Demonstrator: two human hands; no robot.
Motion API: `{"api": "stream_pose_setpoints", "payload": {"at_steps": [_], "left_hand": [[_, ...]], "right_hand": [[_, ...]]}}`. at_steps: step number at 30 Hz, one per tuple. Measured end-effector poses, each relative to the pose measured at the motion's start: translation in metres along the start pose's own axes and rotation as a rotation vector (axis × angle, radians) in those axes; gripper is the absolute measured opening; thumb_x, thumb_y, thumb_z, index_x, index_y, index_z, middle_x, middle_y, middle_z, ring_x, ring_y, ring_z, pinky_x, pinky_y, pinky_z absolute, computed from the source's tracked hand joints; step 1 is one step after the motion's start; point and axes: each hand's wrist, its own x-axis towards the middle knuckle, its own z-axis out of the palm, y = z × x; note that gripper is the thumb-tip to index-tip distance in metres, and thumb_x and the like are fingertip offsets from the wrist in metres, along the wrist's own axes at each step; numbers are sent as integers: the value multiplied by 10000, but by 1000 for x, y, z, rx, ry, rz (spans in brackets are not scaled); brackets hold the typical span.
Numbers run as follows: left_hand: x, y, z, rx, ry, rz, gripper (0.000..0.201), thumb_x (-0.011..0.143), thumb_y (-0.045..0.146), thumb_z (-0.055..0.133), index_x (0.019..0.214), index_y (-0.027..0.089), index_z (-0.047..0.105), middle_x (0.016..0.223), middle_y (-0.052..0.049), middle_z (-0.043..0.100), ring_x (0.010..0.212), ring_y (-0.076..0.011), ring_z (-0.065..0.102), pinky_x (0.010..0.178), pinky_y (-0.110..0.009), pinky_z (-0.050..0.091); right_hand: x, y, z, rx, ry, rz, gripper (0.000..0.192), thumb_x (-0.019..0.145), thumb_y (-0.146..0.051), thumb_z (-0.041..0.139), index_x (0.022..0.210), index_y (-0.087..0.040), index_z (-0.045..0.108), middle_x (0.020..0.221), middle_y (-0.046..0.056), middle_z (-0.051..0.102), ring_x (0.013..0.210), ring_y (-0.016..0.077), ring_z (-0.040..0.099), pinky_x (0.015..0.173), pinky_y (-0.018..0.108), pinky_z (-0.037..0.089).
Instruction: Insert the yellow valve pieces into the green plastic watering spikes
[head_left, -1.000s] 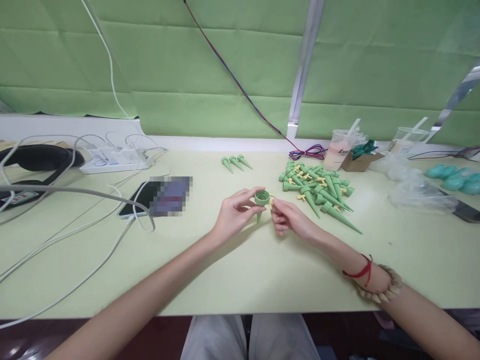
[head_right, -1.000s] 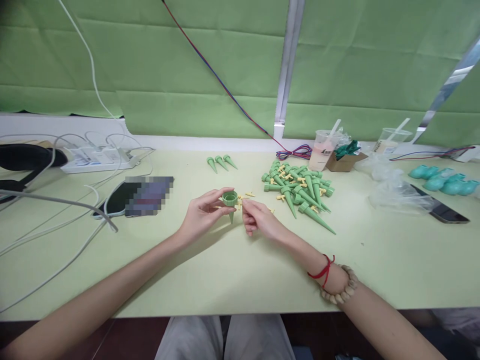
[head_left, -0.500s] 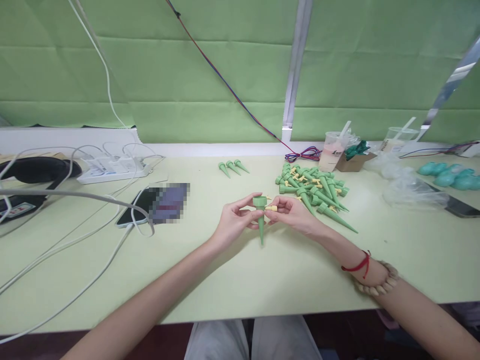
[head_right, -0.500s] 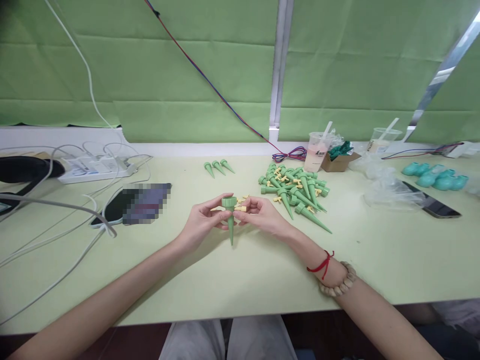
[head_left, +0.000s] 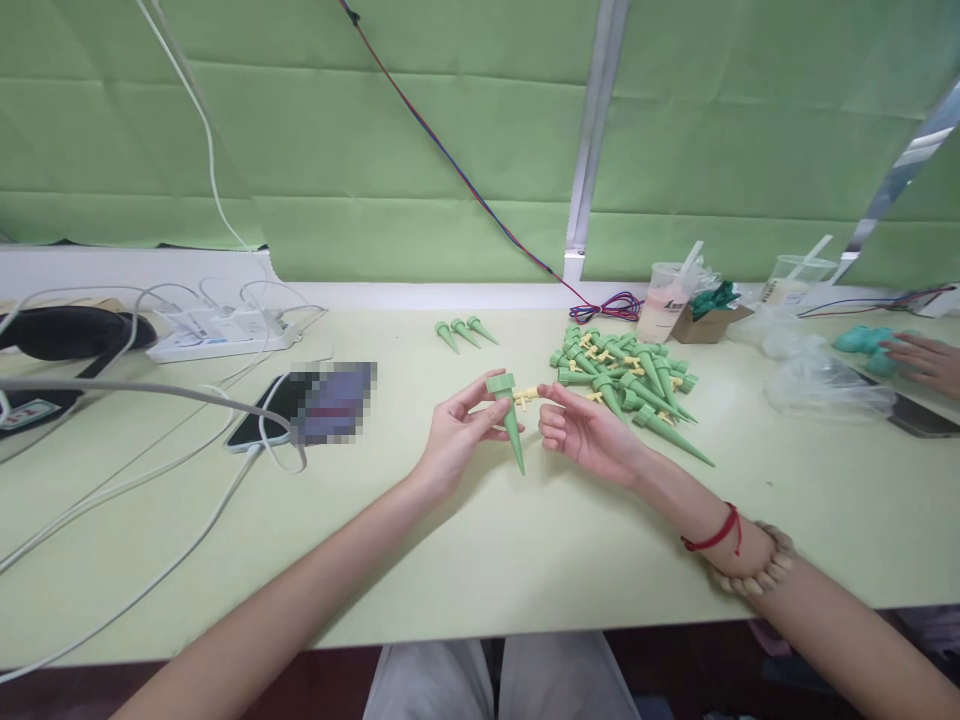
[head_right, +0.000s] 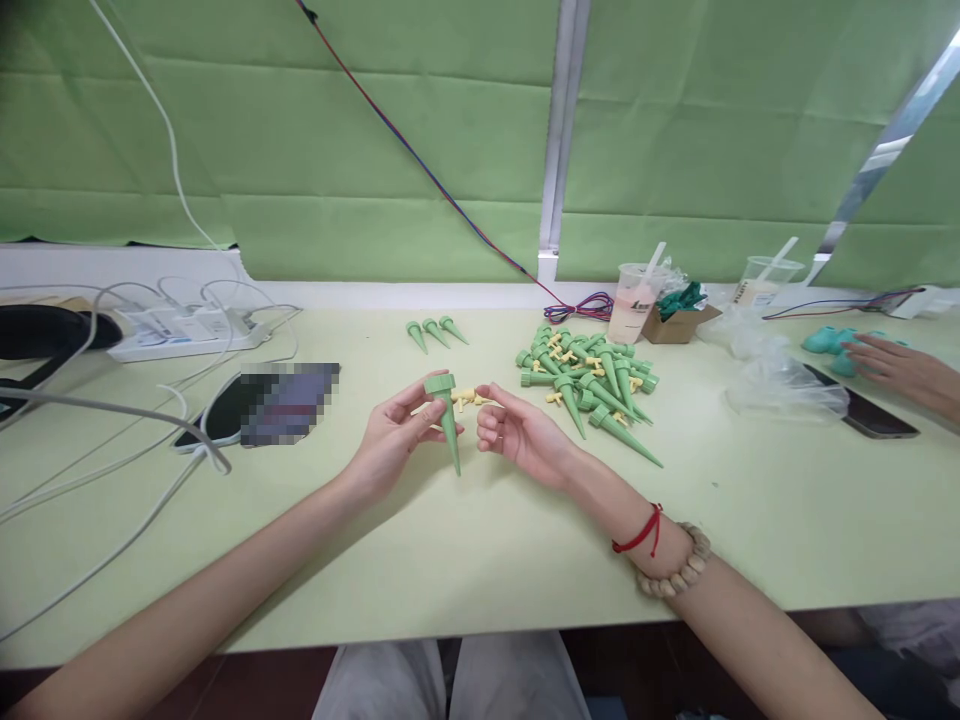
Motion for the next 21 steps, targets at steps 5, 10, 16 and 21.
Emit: {"api": "stream_pose_setpoints", "payload": {"at_steps": [5, 10, 16, 21], "left_hand": [[-2, -1, 2, 21, -21, 21, 532, 676, 352, 665, 1173, 215, 532, 1011, -38, 610, 729, -148, 643, 659, -265, 538], [-2, -3, 0, 72, -4, 17, 537, 645, 346, 684, 1152, 218, 563, 916, -25, 638, 714, -152, 642, 635, -265, 539], [-3, -2, 0, 67, 7, -27, 548, 623, 348, 696, 1143, 227, 572, 958, -22, 627, 703, -148, 646, 603, -250, 539], [-2, -3, 2, 43, 19, -7, 537, 636, 323, 697, 1143, 202, 567, 887, -23, 637, 746, -158, 632, 657, -272, 533]], "right_hand": [[3, 8, -2, -351, 85, -137, 352, 692, -299, 683, 1012, -188, 586, 689, -22, 573, 645, 84, 548, 608, 209, 446], [4, 12, 0, -524, 207, -230, 302, 621, -293, 720, 869, -140, 640, 692, 10, 623, 653, 117, 593, 651, 263, 485], [5, 15, -3, -630, 194, -338, 285, 647, -326, 689, 869, -150, 648, 763, 37, 648, 703, 146, 616, 698, 302, 509], [8, 19, -4, -619, 104, -241, 413, 695, -369, 639, 1050, -181, 542, 896, 61, 627, 749, 169, 631, 620, 308, 536]]}}
